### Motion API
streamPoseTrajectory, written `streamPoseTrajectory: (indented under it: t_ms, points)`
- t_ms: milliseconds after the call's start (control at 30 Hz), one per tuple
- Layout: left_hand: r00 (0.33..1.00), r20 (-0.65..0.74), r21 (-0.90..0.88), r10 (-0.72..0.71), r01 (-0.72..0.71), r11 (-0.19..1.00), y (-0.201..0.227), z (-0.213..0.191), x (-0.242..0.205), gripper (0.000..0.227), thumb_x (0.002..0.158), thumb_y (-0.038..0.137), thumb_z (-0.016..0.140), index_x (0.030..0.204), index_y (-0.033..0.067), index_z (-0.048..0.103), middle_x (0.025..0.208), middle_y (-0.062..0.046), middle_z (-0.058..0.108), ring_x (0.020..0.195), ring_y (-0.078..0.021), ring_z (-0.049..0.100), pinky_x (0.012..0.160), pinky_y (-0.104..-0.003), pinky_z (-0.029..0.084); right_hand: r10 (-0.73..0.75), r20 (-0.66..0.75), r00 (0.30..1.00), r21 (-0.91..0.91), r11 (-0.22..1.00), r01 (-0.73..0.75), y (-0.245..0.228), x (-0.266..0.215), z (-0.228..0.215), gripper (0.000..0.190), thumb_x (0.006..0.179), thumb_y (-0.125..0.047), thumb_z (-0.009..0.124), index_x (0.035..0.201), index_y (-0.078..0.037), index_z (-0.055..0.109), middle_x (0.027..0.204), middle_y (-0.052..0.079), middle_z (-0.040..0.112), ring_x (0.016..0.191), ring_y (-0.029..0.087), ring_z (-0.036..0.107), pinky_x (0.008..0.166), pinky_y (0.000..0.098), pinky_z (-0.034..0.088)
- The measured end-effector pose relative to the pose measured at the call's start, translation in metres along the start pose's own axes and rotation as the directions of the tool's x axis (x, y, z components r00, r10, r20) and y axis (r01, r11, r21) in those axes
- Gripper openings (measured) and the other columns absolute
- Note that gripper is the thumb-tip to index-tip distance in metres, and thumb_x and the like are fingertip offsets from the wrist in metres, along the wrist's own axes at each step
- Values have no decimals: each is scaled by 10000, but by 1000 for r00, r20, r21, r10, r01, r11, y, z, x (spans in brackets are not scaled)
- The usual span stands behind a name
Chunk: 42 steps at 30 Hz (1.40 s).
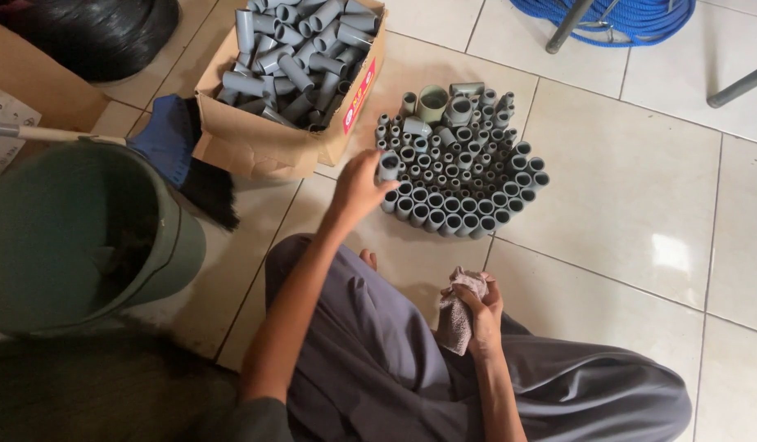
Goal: The person picks up PVC couplings one at a time and wipes the exterior and interior edges with a cloth.
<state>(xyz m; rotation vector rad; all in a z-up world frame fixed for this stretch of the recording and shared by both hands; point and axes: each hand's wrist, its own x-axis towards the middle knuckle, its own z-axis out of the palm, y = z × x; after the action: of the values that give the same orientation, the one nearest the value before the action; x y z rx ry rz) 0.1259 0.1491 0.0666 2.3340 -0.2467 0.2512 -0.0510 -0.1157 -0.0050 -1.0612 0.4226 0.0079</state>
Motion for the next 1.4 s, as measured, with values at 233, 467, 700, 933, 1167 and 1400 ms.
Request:
streamPoseTrajectory:
  t_ms: [233,467,700,933,1167,1400]
  points:
    - [970,213,90,-118,100,991,-67,39,24,665,713,122,895,1296,-52,627,1153,-238,707,1090,-413,704,946,-506,568,2,-18,1000,-8,1000,-2,2,5,5,562,781,99,710,1288,-3,490,937,267,680,709,356,738,616,462,628]
    - [951,230,24,-208,209,978,-106,77,19,530,666,-103,808,1160,59,705,1065,-202,721,1046,-399,710,891,-443,615,-11,-21,1000,-6,1000,11,11,10,-3,508,787,96,721,1255,2,546,903,275,670,691,392,736,594,479,617]
    - [837,275,-80,-474,511,856,-130,91,19,645,741,-46,636,1324,225,580,1237,-178,665,971,-338,735,876,-425,642,1,-26,1000,-9,1000,-2,10,11,-3,497,791,95,725,1252,2,564,853,269,670,693,394,737,606,466,614]
    - [643,372,-433,-669,758,488,-100,77,18,637,847,-25,529,1473,59,446,1311,-388,531,948,-510,706,858,-526,633,20,-26,999,-35,999,-21,7,10,0,508,787,83,735,1259,-4,570,841,262,678,698,374,741,616,470,619]
    - [619,396,-452,-678,774,443,-105,77,20,653,872,15,458,1513,98,363,1297,-445,521,1006,-558,676,878,-655,569,31,-43,999,-27,999,-32,3,6,3,490,798,75,726,1258,-4,576,855,249,673,713,364,742,624,471,620]
    - [630,374,-409,-680,770,489,-159,105,22,659,830,130,500,1485,131,427,1176,-327,653,986,-485,718,816,-721,562,123,8,992,88,988,-123,-6,5,5,429,865,-163,720,1244,-37,561,971,280,673,779,393,738,633,513,627]
